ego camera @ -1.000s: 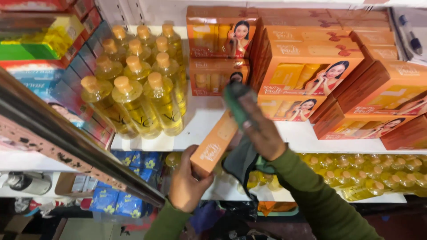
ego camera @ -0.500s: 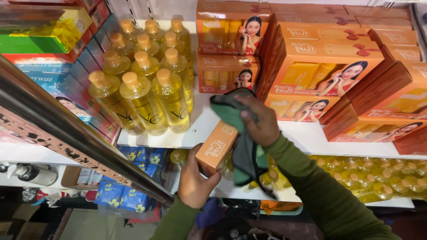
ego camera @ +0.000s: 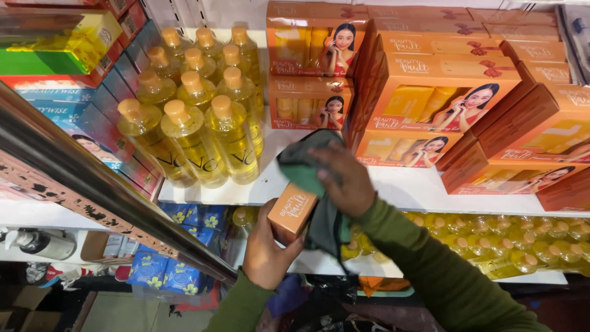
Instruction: The person wipes the surfaces of several bottles and boxes on a store shelf using a cloth. They handle each item individually, wiping it and then placing it back on the shelf.
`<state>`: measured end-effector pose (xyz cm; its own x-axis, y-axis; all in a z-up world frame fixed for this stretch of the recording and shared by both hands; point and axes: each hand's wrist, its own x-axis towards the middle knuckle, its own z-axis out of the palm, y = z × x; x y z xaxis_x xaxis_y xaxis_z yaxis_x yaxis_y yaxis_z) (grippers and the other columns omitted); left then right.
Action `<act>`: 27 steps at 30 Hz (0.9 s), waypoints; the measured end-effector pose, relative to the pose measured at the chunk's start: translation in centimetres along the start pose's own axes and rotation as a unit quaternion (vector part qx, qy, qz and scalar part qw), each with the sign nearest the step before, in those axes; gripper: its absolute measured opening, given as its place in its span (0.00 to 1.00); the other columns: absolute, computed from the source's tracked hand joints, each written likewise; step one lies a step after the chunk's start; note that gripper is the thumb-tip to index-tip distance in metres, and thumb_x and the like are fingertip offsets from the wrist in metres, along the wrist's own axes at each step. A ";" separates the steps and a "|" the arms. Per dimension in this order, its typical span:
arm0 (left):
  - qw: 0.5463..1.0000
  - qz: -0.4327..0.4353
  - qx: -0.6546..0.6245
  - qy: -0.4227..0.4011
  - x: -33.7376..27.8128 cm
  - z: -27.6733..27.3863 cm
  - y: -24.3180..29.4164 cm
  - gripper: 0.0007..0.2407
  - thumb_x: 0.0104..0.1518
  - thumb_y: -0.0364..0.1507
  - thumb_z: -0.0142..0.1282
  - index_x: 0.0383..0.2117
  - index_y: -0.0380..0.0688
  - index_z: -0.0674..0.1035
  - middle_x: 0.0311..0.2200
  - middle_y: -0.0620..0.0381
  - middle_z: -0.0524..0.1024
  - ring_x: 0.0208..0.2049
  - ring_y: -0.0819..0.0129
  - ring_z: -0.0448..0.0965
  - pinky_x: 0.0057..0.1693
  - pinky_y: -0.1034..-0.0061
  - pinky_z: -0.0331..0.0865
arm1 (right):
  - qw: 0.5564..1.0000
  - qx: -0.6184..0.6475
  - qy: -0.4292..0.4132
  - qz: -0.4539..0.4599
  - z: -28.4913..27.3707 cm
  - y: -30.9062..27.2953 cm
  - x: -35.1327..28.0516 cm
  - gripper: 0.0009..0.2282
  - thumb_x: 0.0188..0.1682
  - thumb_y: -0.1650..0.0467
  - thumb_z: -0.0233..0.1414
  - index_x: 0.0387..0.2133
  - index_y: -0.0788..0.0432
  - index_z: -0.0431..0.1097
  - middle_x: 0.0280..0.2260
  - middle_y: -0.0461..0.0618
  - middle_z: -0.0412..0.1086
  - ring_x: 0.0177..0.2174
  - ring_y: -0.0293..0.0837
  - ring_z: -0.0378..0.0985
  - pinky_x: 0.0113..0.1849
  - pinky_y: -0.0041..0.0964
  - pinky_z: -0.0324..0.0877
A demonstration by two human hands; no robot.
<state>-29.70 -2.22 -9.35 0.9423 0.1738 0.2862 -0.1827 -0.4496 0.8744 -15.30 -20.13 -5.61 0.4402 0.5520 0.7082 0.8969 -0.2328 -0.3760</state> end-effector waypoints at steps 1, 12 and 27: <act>0.997 -0.058 -0.041 0.009 0.3 -0.2 1.3 0.33 0.43 0.24 0.68 0.60 0.40 0.65 0.27 0.54 0.79 0.25 0.68 0.78 0.36 0.75 0.74 | 0.999 -0.018 0.022 0.040 -0.7 1.0 0.9 0.16 0.54 0.70 0.51 0.56 0.57 0.69 0.54 0.55 0.73 0.57 0.58 0.73 0.62 0.54 0.61; 0.975 0.163 0.152 0.021 0.3 -0.5 1.0 0.26 0.42 0.23 0.66 0.51 0.39 0.71 0.48 0.40 0.74 0.49 0.42 0.74 0.52 0.55 0.70 | 0.999 0.034 -0.015 -0.030 -1.4 -5.7 -1.4 0.15 0.52 0.71 0.52 0.52 0.59 0.70 0.50 0.57 0.73 0.54 0.57 0.75 0.59 0.54 0.65; 0.934 0.287 0.210 0.027 -1.1 1.4 -2.1 0.36 0.42 0.25 0.70 0.61 0.62 0.64 0.65 0.43 0.59 0.68 0.38 0.58 0.67 0.25 0.44 | 0.979 0.078 0.072 0.173 -8.0 -2.8 -0.4 0.14 0.60 0.73 0.45 0.57 0.63 0.66 0.53 0.56 0.71 0.54 0.48 0.74 0.57 0.39 0.67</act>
<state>-29.97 -2.64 -12.05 0.7054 -0.1637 0.6896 -0.5167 -0.7848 0.3423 -17.69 -26.15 -0.03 0.7277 0.3408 0.5952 0.6809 -0.2550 -0.6865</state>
